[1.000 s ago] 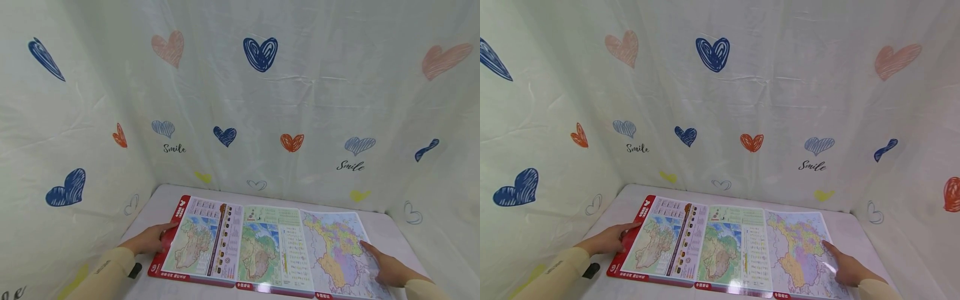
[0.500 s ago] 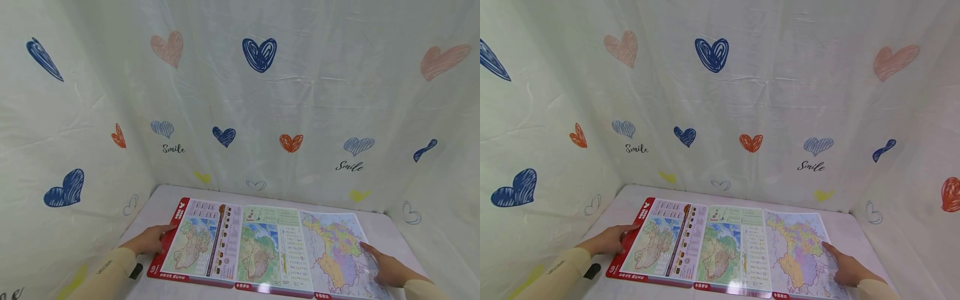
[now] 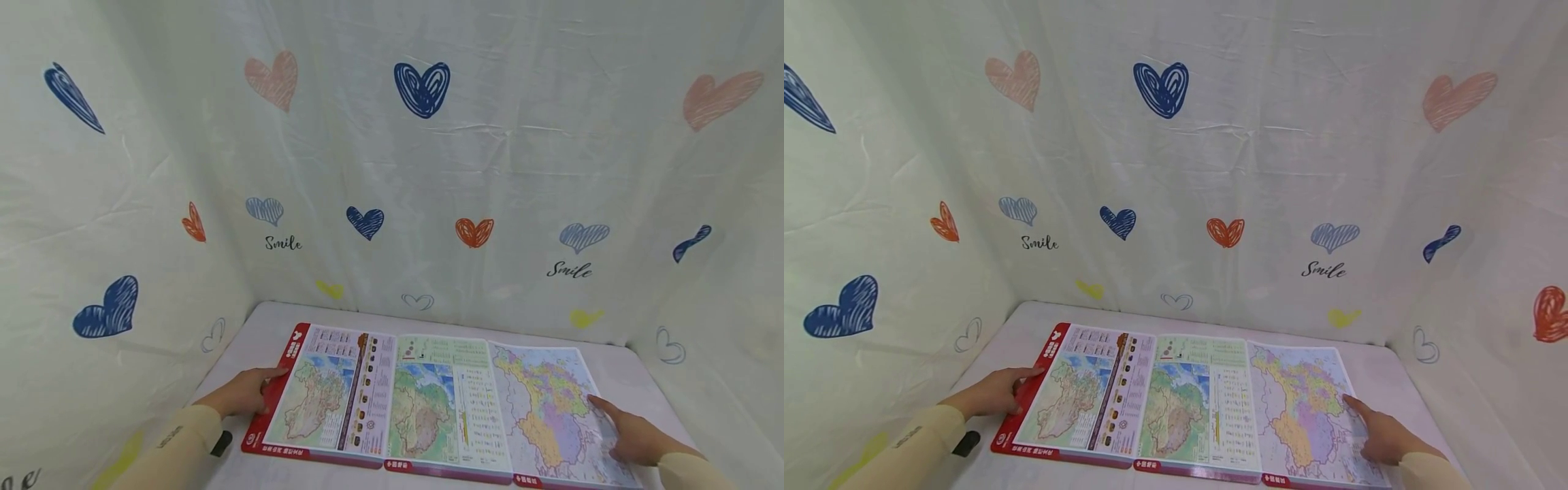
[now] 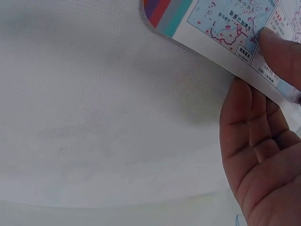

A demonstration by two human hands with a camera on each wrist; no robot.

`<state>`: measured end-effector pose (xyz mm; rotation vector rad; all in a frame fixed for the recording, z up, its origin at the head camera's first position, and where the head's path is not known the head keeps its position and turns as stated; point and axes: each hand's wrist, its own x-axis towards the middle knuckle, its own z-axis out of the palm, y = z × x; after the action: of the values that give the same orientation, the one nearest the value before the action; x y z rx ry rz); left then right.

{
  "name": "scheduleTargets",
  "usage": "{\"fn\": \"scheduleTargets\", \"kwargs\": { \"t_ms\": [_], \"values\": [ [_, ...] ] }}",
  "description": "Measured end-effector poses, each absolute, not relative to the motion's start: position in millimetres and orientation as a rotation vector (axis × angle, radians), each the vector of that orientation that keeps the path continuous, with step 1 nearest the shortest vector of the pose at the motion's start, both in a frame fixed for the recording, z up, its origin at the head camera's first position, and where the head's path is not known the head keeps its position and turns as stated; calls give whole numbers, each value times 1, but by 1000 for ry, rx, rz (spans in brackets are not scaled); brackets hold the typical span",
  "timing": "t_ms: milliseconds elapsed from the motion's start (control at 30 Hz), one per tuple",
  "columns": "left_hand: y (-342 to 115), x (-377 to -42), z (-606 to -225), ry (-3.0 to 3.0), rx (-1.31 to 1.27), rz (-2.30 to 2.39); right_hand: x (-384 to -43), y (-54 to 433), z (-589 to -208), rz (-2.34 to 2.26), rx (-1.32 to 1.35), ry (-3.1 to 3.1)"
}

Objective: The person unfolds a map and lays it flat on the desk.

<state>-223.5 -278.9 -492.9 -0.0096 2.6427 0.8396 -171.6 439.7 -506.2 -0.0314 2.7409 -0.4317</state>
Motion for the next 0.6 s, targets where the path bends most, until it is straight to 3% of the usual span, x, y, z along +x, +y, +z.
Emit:
{"fn": "scheduleTargets", "kwargs": {
  "t_ms": [400,600],
  "values": [
    [-283,-224,-490,2782,49,648,-170,459,-493,-423,-39,2781],
    [-274,-224,-470,2896,120,628,-180,458,-475,-479,-70,2834]
  ]
}}
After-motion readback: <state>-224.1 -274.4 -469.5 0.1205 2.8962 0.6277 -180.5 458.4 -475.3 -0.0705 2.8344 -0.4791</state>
